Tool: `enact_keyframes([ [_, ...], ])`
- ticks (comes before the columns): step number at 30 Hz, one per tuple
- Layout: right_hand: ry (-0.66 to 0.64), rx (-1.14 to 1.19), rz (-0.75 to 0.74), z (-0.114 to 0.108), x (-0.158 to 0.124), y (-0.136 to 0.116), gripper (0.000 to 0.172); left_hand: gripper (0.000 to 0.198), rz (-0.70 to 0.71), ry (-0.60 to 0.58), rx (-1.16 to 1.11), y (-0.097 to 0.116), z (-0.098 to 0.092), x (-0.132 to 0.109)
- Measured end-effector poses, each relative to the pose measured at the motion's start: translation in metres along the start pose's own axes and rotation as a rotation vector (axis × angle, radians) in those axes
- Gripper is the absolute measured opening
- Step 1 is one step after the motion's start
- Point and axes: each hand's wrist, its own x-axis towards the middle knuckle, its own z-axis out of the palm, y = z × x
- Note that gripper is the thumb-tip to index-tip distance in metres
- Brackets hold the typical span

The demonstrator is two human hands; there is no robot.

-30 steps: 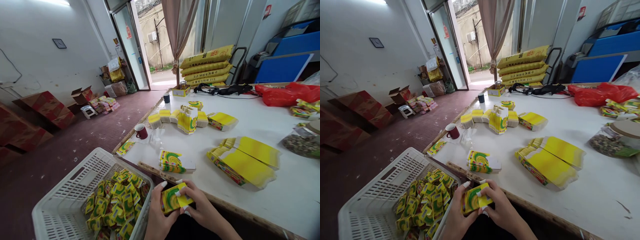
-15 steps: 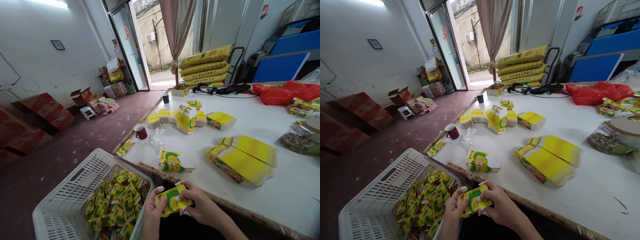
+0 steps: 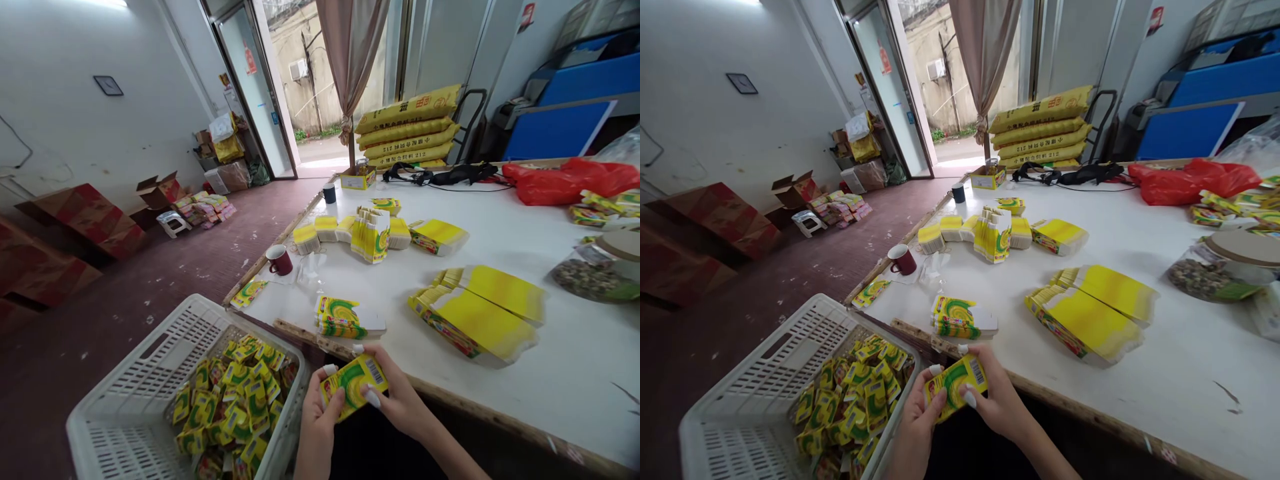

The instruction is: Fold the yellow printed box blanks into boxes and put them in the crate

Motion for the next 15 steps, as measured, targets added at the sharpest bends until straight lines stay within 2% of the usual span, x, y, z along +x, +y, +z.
enact_keyframes([
  [2,0.167,-0.062,-0.005,0.009,0.003,0.0,0.017,0.059,-0.004,-0.005,0.063,0.002,0.002,-0.002],
  [4,0.241,-0.105,-0.033,0.02,0.005,0.002,0.01,0.059,-0.008,-0.011,0.154,0.005,0.0,-0.001],
  [5,0.237,-0.11,-0.028,0.025,0.005,0.003,0.013,0.06,-0.008,-0.002,0.183,0.006,-0.004,0.0],
  [7,0.144,-0.076,-0.006,0.029,0.007,0.006,0.038,0.062,0.027,0.071,0.244,0.011,-0.021,0.005],
  [9,0.085,-0.029,0.009,0.026,0.012,0.007,0.055,0.058,0.147,0.264,0.389,0.019,-0.05,0.01],
  [10,0.08,-0.035,0.011,0.02,0.017,0.007,0.054,0.055,0.232,0.408,0.499,0.024,-0.069,0.012],
  [12,0.109,-0.139,0.01,0.006,0.032,0.005,0.032,0.049,0.374,0.68,0.73,0.035,-0.111,0.016],
  [13,0.129,-0.234,0.01,-0.001,0.042,0.004,0.021,0.048,0.424,0.778,0.878,0.04,-0.131,0.017],
  [15,0.147,-0.486,0.047,-0.012,0.063,0.001,0.014,0.055,0.469,0.894,1.002,0.045,-0.163,0.019],
])
